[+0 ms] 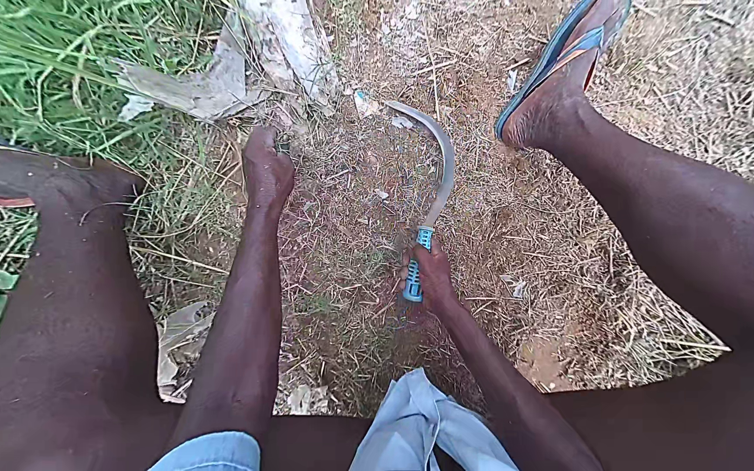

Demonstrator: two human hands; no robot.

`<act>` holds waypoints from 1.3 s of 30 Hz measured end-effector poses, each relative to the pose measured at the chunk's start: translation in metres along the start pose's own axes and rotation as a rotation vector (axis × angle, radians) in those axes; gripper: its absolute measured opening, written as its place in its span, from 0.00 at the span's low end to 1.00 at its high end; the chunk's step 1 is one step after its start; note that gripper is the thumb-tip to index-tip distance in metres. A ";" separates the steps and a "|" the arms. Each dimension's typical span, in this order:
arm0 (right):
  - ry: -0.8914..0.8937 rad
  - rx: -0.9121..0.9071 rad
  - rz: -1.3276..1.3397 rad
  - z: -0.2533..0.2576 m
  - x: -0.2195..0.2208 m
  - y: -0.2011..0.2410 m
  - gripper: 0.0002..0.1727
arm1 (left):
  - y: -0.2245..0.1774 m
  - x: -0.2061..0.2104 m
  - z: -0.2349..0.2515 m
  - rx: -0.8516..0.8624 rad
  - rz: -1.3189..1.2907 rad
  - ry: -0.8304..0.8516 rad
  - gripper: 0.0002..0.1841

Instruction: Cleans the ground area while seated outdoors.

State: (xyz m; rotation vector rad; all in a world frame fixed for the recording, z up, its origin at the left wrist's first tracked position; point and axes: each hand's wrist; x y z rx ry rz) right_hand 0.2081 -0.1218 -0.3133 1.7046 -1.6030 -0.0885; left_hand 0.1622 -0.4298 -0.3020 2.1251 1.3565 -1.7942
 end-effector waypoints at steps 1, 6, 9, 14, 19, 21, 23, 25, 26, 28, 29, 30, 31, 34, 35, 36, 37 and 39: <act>-0.023 -0.012 0.019 0.002 -0.005 0.003 0.13 | 0.000 0.000 -0.001 -0.009 0.023 0.010 0.17; -0.061 -0.027 0.019 0.005 -0.011 0.001 0.13 | -0.010 0.007 -0.004 0.075 0.201 0.072 0.17; -0.064 -0.008 0.006 0.007 -0.007 0.001 0.13 | -0.017 0.016 -0.001 0.137 0.282 0.109 0.16; -0.057 0.015 0.013 0.010 -0.010 0.000 0.12 | -0.015 0.025 0.000 0.074 0.302 0.189 0.35; -0.068 0.021 0.001 0.012 -0.009 -0.001 0.12 | -0.015 0.026 -0.005 -0.015 0.419 0.270 0.42; -0.068 0.016 -0.001 0.011 -0.008 0.001 0.13 | -0.012 0.023 -0.006 -0.046 0.402 0.306 0.34; -0.062 0.004 -0.008 0.008 -0.008 0.001 0.14 | -0.008 0.019 -0.008 -0.062 0.434 0.341 0.21; -0.063 -0.008 -0.017 0.006 -0.007 0.001 0.14 | -0.006 0.014 -0.012 -0.073 0.460 0.364 0.15; -0.061 -0.013 -0.021 0.006 -0.007 0.002 0.13 | -0.005 0.012 -0.011 -0.071 0.466 0.366 0.15; -0.064 -0.013 -0.039 0.002 -0.006 0.002 0.12 | 0.000 0.010 -0.009 -0.053 0.466 0.360 0.15; -0.062 -0.016 -0.048 0.002 -0.005 0.003 0.12 | 0.001 0.009 -0.008 -0.047 0.463 0.356 0.15; -0.056 -0.024 -0.053 0.001 -0.004 0.005 0.13 | 0.001 0.009 -0.008 -0.039 0.463 0.349 0.15; -0.052 -0.035 -0.052 0.000 -0.003 0.007 0.14 | 0.000 0.008 -0.008 -0.032 0.460 0.345 0.14; -0.063 -0.086 -0.032 -0.002 0.009 0.006 0.13 | 0.000 0.008 -0.009 -0.027 0.443 0.332 0.14; -0.051 -0.073 -0.061 -0.003 0.014 0.000 0.13 | 0.001 0.008 -0.010 -0.023 0.438 0.322 0.14; -0.013 -0.043 -0.133 -0.004 0.017 -0.012 0.13 | 0.002 0.009 -0.011 -0.019 0.435 0.312 0.14; 0.055 0.012 -0.242 -0.006 0.016 -0.027 0.14 | 0.003 0.010 -0.012 -0.017 0.429 0.308 0.13; 0.208 0.139 -0.456 -0.011 0.010 -0.048 0.19 | 0.000 0.011 -0.014 -0.030 0.416 0.325 0.13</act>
Point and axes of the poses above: each hand's wrist, its own z-axis towards the middle knuckle, its own x-axis out of the palm, y = z × x, and after that the axes turned 11 degrees about y, right-handed
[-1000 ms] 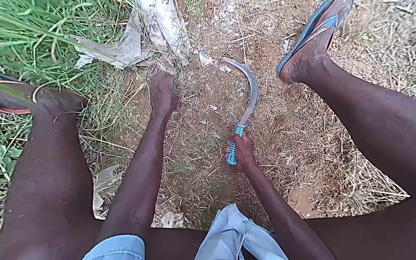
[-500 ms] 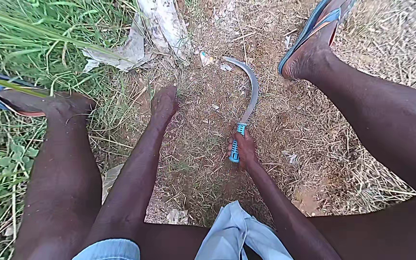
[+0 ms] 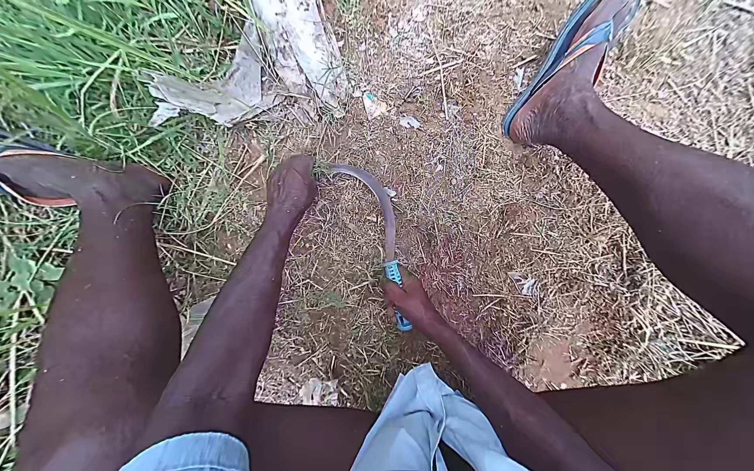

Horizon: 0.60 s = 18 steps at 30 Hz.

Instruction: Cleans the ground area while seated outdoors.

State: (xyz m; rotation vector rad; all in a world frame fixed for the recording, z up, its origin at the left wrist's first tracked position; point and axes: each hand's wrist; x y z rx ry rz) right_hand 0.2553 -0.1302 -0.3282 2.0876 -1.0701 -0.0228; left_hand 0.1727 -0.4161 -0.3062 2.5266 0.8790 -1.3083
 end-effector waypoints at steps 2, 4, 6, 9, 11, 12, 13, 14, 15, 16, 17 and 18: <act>0.054 0.024 -0.120 0.002 -0.005 0.002 0.20 | -0.001 -0.003 -0.002 -0.013 -0.005 0.005 0.14; 0.027 0.022 -0.148 0.000 -0.015 0.006 0.18 | 0.002 0.001 -0.008 -0.011 -0.004 -0.001 0.13; -0.029 -0.027 0.025 0.001 -0.021 0.026 0.15 | -0.002 -0.002 -0.006 -0.010 -0.029 -0.032 0.13; -0.143 -0.125 0.438 0.001 -0.011 0.043 0.12 | -0.001 0.001 -0.007 -0.027 -0.019 -0.040 0.14; -0.159 -0.138 0.413 0.006 -0.006 0.038 0.13 | -0.001 0.000 -0.005 -0.024 0.003 -0.039 0.13; -0.102 -0.092 0.264 0.007 -0.005 0.027 0.13 | -0.001 -0.001 -0.005 -0.019 0.009 -0.039 0.12; 0.010 -0.020 0.032 0.002 -0.004 0.010 0.16 | 0.000 -0.001 -0.006 -0.015 0.013 -0.042 0.13; 0.154 0.042 -0.234 -0.003 -0.003 -0.007 0.19 | 0.000 -0.004 -0.008 -0.012 0.012 -0.051 0.14; 0.278 0.064 -0.456 -0.007 0.000 -0.020 0.21 | 0.000 -0.013 -0.008 -0.013 0.005 -0.065 0.15; 0.370 0.066 -0.596 -0.010 0.004 -0.030 0.23 | 0.001 -0.022 -0.009 -0.021 -0.007 -0.077 0.16; 0.428 0.069 -0.657 -0.016 0.010 -0.039 0.22 | 0.007 -0.025 -0.014 -0.039 -0.016 -0.079 0.18; 0.447 0.079 -0.678 -0.018 0.010 -0.040 0.22 | 0.012 -0.029 -0.018 -0.054 -0.026 -0.086 0.17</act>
Point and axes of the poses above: each hand's wrist, its own z-axis towards the middle knuckle, its own x-axis out of the palm, y = z × x, and after that the axes turned 11 degrees about y, right-handed
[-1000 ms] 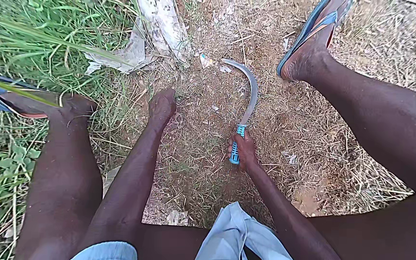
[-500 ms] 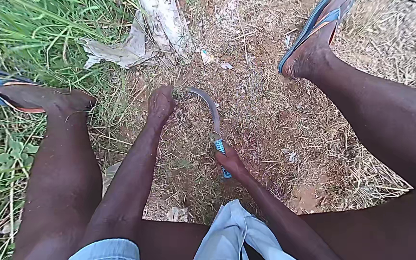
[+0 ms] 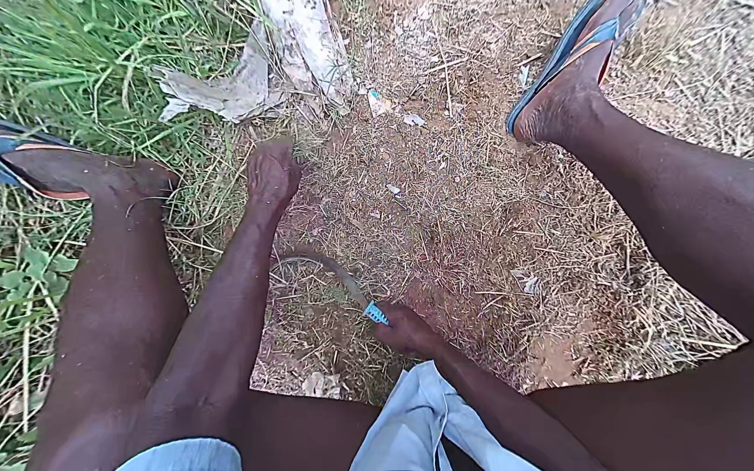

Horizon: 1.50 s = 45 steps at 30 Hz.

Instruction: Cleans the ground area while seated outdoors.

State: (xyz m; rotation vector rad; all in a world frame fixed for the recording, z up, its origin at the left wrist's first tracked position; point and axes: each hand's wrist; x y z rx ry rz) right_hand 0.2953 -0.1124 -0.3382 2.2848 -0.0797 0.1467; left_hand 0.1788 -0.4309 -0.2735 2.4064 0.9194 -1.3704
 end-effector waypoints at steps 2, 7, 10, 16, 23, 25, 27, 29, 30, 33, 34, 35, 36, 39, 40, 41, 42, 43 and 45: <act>-0.040 0.010 0.065 -0.001 -0.010 0.004 0.22 | 0.011 -0.006 -0.008 -0.017 -0.036 -0.018 0.18; -0.355 -0.125 0.570 -0.022 -0.047 0.016 0.18 | 0.040 0.008 -0.010 -0.135 -0.119 0.054 0.18; -0.535 -0.232 0.869 -0.030 -0.063 0.021 0.15 | 0.050 0.021 -0.009 -0.153 -0.168 0.077 0.22; -0.711 -0.227 1.138 -0.031 -0.076 0.015 0.15 | 0.036 0.032 -0.012 -0.134 -0.176 0.121 0.24; -0.708 -0.150 1.094 -0.025 -0.075 0.013 0.14 | 0.027 0.041 -0.005 -0.040 -0.145 0.165 0.32; -0.696 -0.149 1.089 -0.024 -0.076 0.014 0.16 | 0.024 0.044 0.001 -0.044 -0.117 0.167 0.35; -0.692 -0.159 1.070 -0.023 -0.076 0.014 0.16 | 0.017 0.047 0.003 -0.053 -0.103 0.142 0.35; -0.681 -0.153 1.036 -0.022 -0.076 0.014 0.14 | 0.008 0.050 0.001 -0.089 -0.088 0.108 0.30; -0.678 -0.152 1.022 -0.022 -0.076 0.016 0.13 | 0.004 0.051 -0.001 -0.098 -0.103 0.079 0.25; -0.668 -0.151 0.994 -0.021 -0.078 0.023 0.14 | -0.001 0.049 -0.006 -0.116 -0.187 0.001 0.21; -0.664 -0.155 0.986 -0.021 -0.078 0.026 0.15 | 0.000 0.048 -0.006 -0.120 -0.200 -0.015 0.21; -0.662 -0.153 0.979 -0.021 -0.078 0.029 0.16 | 0.003 0.046 -0.006 -0.121 -0.205 -0.032 0.21; -0.660 -0.156 0.976 -0.021 -0.078 0.034 0.16 | 0.005 0.044 -0.006 -0.125 -0.204 -0.048 0.21; -0.632 -0.173 0.950 -0.016 -0.070 0.044 0.15 | 0.014 0.042 -0.005 -0.141 -0.191 -0.060 0.23; -0.588 -0.163 0.899 -0.013 -0.063 0.043 0.15 | 0.017 0.043 -0.005 -0.136 -0.194 -0.063 0.23; -0.515 -0.140 0.784 -0.009 -0.056 0.037 0.15 | 0.018 0.043 -0.005 -0.126 -0.197 -0.069 0.23; -0.410 -0.103 0.616 -0.006 -0.048 0.028 0.17 | 0.017 0.043 -0.007 -0.122 -0.201 -0.075 0.23; -0.285 -0.048 0.414 -0.004 -0.043 0.021 0.20 | 0.016 0.041 -0.008 -0.123 -0.205 -0.088 0.22; -0.128 0.006 0.126 -0.004 -0.032 0.016 0.21 | 0.016 0.030 -0.011 -0.146 -0.242 -0.135 0.21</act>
Point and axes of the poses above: each hand's wrist, its own z-axis towards the middle knuckle, its own x-axis out of the palm, y = z × x, and after that the axes turned 11 degrees about y, right-handed
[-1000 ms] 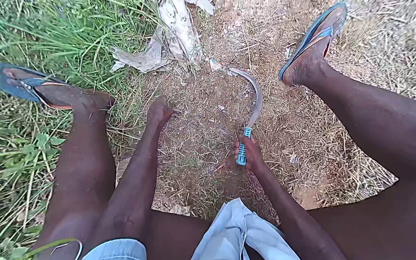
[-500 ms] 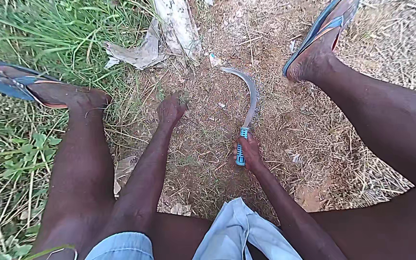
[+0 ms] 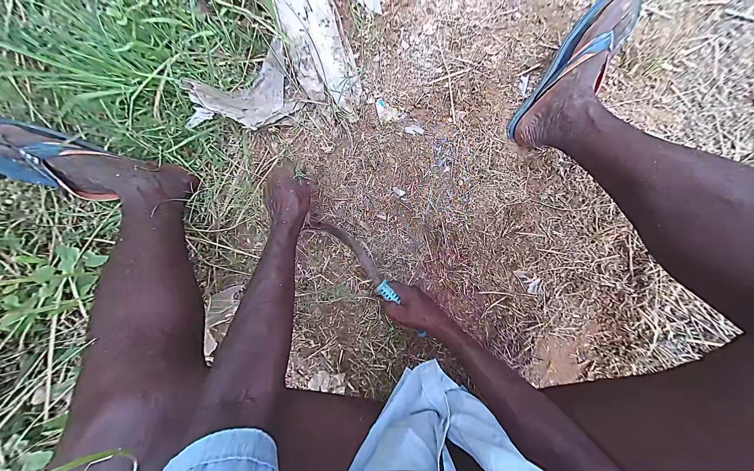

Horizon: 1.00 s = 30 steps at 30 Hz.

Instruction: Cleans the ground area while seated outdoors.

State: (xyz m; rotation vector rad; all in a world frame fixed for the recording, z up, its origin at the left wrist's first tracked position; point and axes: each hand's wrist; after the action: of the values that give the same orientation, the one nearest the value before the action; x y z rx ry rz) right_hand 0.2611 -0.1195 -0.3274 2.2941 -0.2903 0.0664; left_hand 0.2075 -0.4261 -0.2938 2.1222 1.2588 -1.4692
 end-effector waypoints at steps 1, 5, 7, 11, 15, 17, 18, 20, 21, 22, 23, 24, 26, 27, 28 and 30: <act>0.031 -0.008 -0.045 0.000 0.005 -0.003 0.19 | 0.001 -0.007 -0.001 -0.008 -0.027 -0.027 0.21; 0.005 -0.049 0.078 -0.003 -0.006 -0.005 0.20 | 0.010 -0.030 -0.004 -0.048 -0.100 -0.013 0.26; -0.075 -0.102 0.290 -0.010 -0.014 0.001 0.19 | 0.013 -0.026 -0.004 -0.085 -0.124 0.037 0.26; -0.314 -0.212 0.765 -0.024 -0.031 0.008 0.15 | 0.013 -0.001 -0.004 -0.039 -0.078 0.110 0.22; -0.517 -0.258 1.024 -0.025 -0.047 0.004 0.15 | 0.003 0.006 -0.002 0.000 -0.063 0.161 0.23; -0.580 -0.237 1.070 -0.025 -0.050 0.004 0.15 | 0.001 0.010 -0.005 0.009 -0.051 0.219 0.23; -0.593 -0.224 1.069 -0.024 -0.051 0.003 0.14 | 0.000 0.012 -0.006 0.017 -0.040 0.250 0.24; -0.598 -0.198 1.055 -0.021 -0.051 0.001 0.13 | -0.003 0.019 -0.008 0.060 -0.001 0.300 0.23; -0.593 -0.177 1.044 -0.020 -0.050 0.000 0.13 | -0.006 0.023 -0.009 0.086 0.015 0.312 0.22; -0.582 -0.153 1.028 -0.019 -0.049 0.000 0.14 | -0.010 0.027 -0.009 0.101 0.020 0.316 0.21; -0.570 -0.131 1.012 -0.019 -0.049 0.001 0.15 | -0.013 0.029 -0.009 0.102 0.017 0.323 0.22; -0.558 -0.122 0.998 -0.018 -0.049 0.001 0.16 | -0.016 0.030 -0.009 0.090 0.008 0.331 0.25; -0.541 -0.125 0.980 -0.018 -0.050 0.002 0.16 | -0.022 0.031 -0.007 0.058 0.007 0.331 0.29; -0.537 -0.125 0.982 -0.018 -0.050 0.002 0.15 | -0.025 0.032 -0.007 0.043 0.018 0.327 0.31; -0.534 -0.124 0.985 -0.018 -0.050 0.002 0.16 | -0.029 0.032 -0.007 0.030 0.023 0.323 0.32; -0.538 -0.126 0.989 -0.017 -0.049 0.001 0.16 | -0.033 0.034 -0.005 0.024 0.039 0.295 0.33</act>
State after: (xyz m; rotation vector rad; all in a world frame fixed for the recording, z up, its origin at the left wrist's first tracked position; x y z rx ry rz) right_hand 0.2140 -0.0983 -0.3223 1.7980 -1.6207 -0.0712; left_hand 0.1893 -0.3865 -0.3128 2.4325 1.2900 -1.1921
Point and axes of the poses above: each hand's wrist, its own z-axis towards the middle knuckle, its own x-axis out of the palm, y = z × x, and after that the axes turned 11 degrees about y, right-handed
